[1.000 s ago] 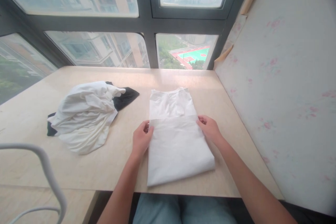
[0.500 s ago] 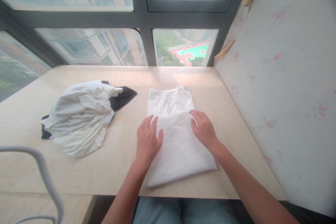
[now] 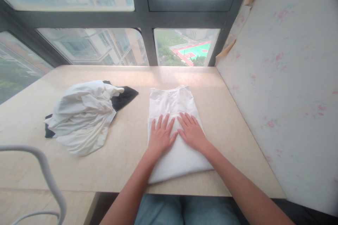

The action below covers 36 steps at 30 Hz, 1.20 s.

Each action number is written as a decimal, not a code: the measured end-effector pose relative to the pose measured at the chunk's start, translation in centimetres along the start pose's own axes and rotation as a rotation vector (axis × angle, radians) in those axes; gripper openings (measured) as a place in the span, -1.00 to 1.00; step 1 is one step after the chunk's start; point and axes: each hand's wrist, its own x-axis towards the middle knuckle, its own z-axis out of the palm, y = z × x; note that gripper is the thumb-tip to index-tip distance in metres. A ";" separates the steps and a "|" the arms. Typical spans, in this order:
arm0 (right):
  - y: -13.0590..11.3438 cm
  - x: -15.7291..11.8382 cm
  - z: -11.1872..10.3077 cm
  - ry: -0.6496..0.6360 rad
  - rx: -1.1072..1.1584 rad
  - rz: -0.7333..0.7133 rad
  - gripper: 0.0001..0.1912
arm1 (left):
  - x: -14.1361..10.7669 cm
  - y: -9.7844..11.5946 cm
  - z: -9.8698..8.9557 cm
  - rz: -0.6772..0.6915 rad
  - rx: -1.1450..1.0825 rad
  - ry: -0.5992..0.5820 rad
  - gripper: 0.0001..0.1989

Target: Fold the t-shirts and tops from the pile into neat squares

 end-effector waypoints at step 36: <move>2.0 -17.4 -2.2 0.313 0.143 0.086 -0.48 | -18.3 -1.5 -1.6 -0.115 -0.121 0.284 -0.49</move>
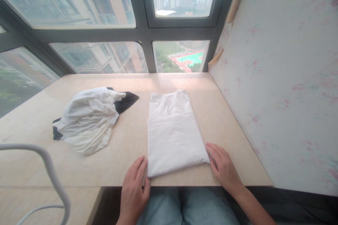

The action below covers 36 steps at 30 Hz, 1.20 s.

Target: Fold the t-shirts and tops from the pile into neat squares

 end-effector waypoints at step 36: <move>0.6 4.2 1.3 -0.046 0.340 -0.096 -0.45 | 4.7 -1.6 1.0 -0.068 -0.407 -0.040 -0.52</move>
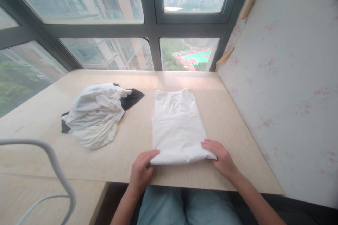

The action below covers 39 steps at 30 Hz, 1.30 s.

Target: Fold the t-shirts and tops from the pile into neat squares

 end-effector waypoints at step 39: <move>4.5 19.3 2.7 0.162 0.520 0.768 -0.69 | 18.3 -2.8 2.6 -0.562 -0.509 0.201 -0.71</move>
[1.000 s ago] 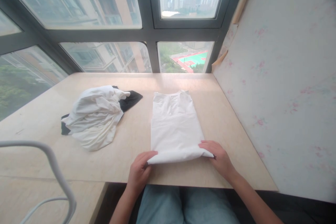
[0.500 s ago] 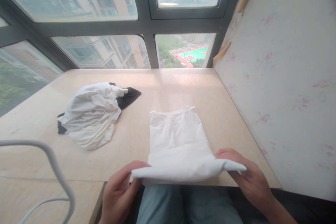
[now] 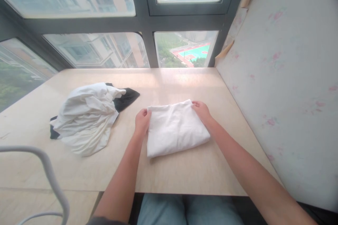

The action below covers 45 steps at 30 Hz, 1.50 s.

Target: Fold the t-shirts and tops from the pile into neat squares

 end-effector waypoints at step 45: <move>3.6 -15.4 -5.6 -0.012 -0.761 0.043 -0.52 | -15.6 -1.6 -5.3 -0.235 0.230 -0.225 -0.21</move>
